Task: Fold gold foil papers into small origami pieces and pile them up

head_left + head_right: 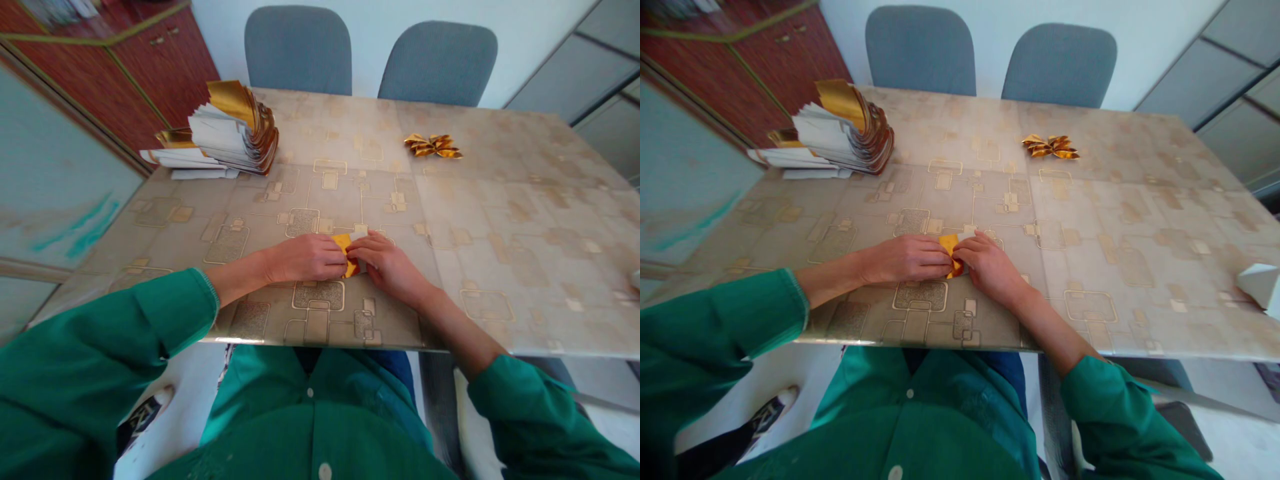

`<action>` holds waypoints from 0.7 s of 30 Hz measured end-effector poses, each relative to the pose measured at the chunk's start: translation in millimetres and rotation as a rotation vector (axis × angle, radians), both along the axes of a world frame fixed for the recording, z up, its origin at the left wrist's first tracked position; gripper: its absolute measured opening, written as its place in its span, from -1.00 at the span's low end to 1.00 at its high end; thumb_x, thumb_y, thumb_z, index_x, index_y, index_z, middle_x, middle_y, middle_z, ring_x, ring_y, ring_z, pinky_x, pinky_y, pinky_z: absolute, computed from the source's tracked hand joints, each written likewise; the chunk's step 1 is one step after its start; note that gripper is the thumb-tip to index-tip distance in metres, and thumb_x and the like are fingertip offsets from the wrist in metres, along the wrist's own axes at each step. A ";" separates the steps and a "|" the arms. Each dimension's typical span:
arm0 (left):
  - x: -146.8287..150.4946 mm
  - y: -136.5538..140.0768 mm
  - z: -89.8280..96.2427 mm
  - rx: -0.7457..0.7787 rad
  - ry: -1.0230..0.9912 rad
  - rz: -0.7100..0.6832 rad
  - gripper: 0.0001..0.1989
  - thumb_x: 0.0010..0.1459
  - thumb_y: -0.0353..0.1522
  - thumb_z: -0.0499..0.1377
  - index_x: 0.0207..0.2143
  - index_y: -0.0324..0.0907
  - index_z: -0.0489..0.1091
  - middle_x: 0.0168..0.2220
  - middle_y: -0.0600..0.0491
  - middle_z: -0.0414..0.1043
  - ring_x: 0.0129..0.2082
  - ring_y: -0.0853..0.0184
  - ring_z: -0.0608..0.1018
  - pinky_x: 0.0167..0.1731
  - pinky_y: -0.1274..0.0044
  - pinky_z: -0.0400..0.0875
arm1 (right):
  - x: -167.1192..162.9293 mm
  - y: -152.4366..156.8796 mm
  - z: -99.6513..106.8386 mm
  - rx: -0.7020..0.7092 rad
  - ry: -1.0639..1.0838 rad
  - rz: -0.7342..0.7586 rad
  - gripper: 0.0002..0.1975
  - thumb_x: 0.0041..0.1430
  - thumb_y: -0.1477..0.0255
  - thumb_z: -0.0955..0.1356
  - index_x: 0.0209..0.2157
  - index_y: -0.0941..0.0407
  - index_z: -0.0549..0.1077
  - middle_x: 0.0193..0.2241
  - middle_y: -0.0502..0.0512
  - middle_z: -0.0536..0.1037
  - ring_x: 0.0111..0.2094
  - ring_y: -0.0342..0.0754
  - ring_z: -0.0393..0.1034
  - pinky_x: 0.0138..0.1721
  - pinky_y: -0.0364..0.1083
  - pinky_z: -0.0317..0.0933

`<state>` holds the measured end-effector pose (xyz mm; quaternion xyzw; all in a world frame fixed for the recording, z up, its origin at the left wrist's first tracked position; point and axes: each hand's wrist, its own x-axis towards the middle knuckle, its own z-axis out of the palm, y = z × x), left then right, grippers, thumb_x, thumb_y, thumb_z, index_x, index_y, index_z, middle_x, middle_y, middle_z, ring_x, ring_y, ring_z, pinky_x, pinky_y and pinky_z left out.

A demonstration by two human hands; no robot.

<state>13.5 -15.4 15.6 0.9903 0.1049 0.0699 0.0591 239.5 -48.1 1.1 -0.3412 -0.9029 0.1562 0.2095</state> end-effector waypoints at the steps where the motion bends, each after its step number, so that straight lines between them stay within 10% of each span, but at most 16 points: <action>1: 0.3 0.7 -0.3 0.007 0.003 0.002 -0.69 0.38 -0.46 -0.03 -0.13 -0.09 0.51 -0.12 0.02 0.56 -0.08 0.34 0.56 0.04 0.38 0.45 | 1.5 -2.1 -0.2 -0.002 0.002 -0.002 -0.64 0.10 0.73 0.18 -0.25 0.11 0.49 -0.14 0.11 0.58 -0.06 -0.05 0.43 0.19 0.13 0.08; 14: 0.6 2.5 -9.7 0.141 -0.097 -0.014 -0.67 0.38 -0.44 -0.06 -0.29 -0.15 0.49 -0.27 0.02 0.56 -0.27 0.36 0.55 -0.21 0.49 0.46 | 7.3 -20.6 -4.9 -0.007 0.004 -0.031 -0.84 0.23 0.40 0.36 -0.15 0.12 0.43 0.07 0.21 0.48 0.18 0.06 0.28 0.27 0.24 -0.02; 21: 13.4 -9.6 -24.6 0.026 -0.244 0.269 -0.81 0.29 -0.42 0.03 -0.35 -0.23 0.40 -0.34 0.01 0.47 -0.30 0.32 0.47 -0.24 0.50 0.39 | -4.2 -39.7 -5.1 0.010 0.010 -0.343 -0.92 0.18 0.42 0.41 -0.28 0.13 0.47 -0.26 0.14 0.50 -0.15 0.06 0.31 -0.12 0.03 0.23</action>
